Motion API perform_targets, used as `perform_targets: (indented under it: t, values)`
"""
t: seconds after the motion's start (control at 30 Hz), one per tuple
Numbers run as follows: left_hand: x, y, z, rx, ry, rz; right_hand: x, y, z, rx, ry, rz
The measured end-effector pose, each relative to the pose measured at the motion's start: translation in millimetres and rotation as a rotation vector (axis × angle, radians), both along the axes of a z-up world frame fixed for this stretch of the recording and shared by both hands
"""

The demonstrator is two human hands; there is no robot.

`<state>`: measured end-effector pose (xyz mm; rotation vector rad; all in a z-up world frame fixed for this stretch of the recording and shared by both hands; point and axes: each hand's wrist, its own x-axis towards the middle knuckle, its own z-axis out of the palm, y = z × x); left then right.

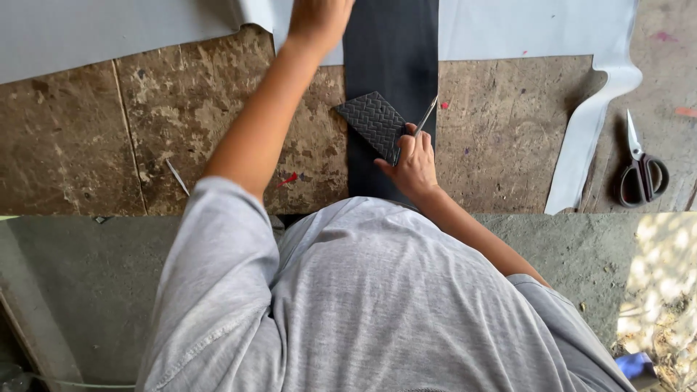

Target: The person measures a black sheet of material with a yellow tape measure and then uses a textured template to trace outlines onto the sheet with a pen. The person repeatedly repositions the template along the material to mark multiple sections.

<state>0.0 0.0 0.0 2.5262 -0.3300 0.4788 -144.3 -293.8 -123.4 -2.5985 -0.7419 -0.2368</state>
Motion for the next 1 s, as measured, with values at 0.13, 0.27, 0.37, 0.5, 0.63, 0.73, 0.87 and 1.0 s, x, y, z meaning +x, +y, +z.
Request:
perform_targets:
  t: [0.13,0.27,0.37,0.5,0.63,0.73,0.87,1.0]
  values:
    - [-40,5,-82,-0.014,-0.018,-0.014,44,-10,28,0.071,0.376,-0.009]
    - [-119,-11,-112,-0.115,0.131,-0.095,71,-32,20,0.240,0.215,0.052]
    - [-146,-27,-121,-0.114,0.102,-0.035,74,-36,21,0.230,0.235,0.038]
    - [-135,-37,-135,-0.193,-0.042,0.015,80,-36,39,0.259,0.180,0.016]
    - [-122,-42,-140,-0.199,-0.057,0.000,87,-46,24,0.288,0.149,0.000]
    - [-120,-43,-133,-0.217,-0.044,-0.026,89,-41,33,0.341,0.144,0.005]
    - [-120,-44,-127,-0.237,-0.020,-0.013,91,-37,37,0.350,0.103,0.012]
    - [-121,-47,-124,-0.244,-0.040,0.004,92,-38,38,0.366,0.103,0.012]
